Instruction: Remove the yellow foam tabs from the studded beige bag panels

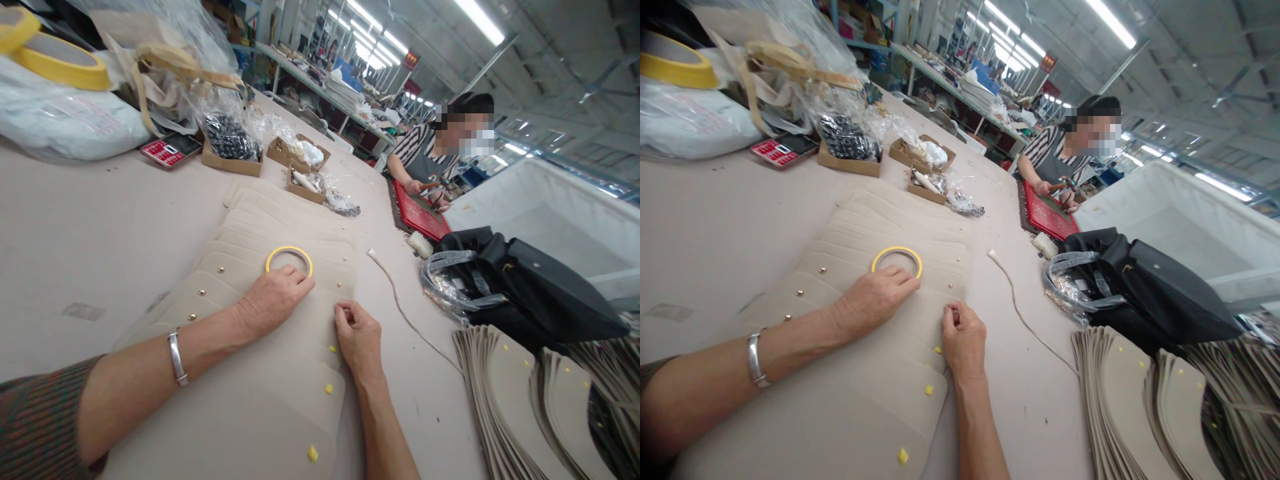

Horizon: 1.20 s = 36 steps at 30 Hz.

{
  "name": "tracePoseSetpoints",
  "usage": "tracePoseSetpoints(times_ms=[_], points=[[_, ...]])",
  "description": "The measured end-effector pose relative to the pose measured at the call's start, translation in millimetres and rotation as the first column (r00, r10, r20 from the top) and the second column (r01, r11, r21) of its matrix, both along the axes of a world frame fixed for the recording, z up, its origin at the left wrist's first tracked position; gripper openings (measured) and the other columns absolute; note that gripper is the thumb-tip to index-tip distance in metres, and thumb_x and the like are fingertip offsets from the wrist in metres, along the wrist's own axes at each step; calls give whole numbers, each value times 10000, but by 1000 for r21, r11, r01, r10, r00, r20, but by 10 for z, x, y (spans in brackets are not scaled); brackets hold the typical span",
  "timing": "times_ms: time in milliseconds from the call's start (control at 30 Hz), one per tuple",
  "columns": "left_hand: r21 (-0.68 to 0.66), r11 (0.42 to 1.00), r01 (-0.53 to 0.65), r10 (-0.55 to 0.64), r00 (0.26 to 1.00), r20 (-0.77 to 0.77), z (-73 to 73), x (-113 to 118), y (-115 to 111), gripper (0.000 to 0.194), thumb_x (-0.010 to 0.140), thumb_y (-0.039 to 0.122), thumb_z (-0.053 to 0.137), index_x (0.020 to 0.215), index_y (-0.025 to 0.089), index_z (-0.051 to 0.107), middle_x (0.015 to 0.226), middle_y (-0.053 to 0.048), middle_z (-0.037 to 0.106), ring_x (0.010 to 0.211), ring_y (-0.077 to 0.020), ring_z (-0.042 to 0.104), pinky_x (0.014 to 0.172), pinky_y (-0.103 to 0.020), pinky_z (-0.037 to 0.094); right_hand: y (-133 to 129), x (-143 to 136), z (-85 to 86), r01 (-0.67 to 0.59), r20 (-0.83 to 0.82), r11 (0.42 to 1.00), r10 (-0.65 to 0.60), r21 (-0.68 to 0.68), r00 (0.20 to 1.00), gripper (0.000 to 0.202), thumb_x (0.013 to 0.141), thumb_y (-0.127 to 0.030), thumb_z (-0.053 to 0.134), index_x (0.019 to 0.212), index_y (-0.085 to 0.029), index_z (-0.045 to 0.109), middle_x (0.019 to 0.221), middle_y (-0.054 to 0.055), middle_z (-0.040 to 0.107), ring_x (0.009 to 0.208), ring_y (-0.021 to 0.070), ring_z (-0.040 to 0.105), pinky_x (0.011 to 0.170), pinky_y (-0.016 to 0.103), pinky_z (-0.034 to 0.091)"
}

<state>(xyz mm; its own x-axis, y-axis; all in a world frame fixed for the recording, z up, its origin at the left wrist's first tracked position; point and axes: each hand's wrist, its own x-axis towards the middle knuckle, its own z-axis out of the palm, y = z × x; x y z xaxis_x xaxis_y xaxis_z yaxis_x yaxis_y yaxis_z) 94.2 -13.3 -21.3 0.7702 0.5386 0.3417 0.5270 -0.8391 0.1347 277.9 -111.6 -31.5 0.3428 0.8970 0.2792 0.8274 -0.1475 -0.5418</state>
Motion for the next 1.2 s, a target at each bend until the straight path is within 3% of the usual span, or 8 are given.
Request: tracePoseSetpoints(times_ms=[133,333,500,600,700,900,1100,1200], points=[[-8,1000,-9,9,1000,-9,2,21,-26,166,905,68,434,866,153,571,869,-99,614,841,-241,542,691,-339,469,-80,35,97,-117,19,989,119,-94,993,212,849,-263,483,800,-196,679,637,-17,643,561,126,557,560,219,399],[16,1000,15,-15,1000,-3,-20,-11,-29,118,889,79,483,890,143,582,857,-93,619,842,-243,565,707,-347,490,-402,44,237,-201,-42,915,199,-350,979,175,833,-225,531,750,-216,685,550,-47,592,510,118,532,480,207,359],[-1,984,180,-175,959,223,-36,-75,-71,217,947,128,410,1063,167,590,843,-50,650,796,-173,616,715,-275,518,-461,-72,269,-112,-189,994,109,-3,976,197,878,-277,546,954,-174,696,764,27,707,638,141,627,606,246,502],[-61,955,289,-246,893,377,-34,-107,-183,325,972,180,399,1287,186,479,988,-52,692,880,-145,655,807,-261,534,-422,-198,325,-160,-183,969,195,187,964,182,891,-245,555,1016,-182,672,884,55,714,747,152,653,677,273,538],[-99,950,297,-235,886,399,-22,-131,-297,386,980,224,409,1363,178,389,1067,-68,692,916,-154,670,833,-281,542,-382,-295,378,-276,-79,926,305,259,949,217,898,-173,539,1090,-196,639,959,69,697,833,154,648,720,278,544],[-102,954,283,-231,907,351,50,-158,-423,279,1003,255,349,1254,155,420,909,-52,702,795,-168,685,661,-248,522,-360,-379,378,-387,54,884,387,261,920,191,889,-87,510,953,-203,647,876,41,688,823,144,638,748,265,519],[-153,938,312,-253,915,314,121,-183,-491,210,1002,236,315,952,175,510,746,-5,621,665,-148,606,580,-246,419,-412,-458,324,-364,256,877,291,314,922,169,843,-66,495,837,-180,620,693,15,647,594,121,589,591,232,475],[-198,932,304,-238,925,298,182,-183,-512,225,981,191,339,816,186,492,691,19,567,608,-125,546,552,-234,369,-446,-492,317,-332,252,875,253,351,934,170,824,-69,500,814,-182,625,669,7,645,562,110,585,572,219,468]])
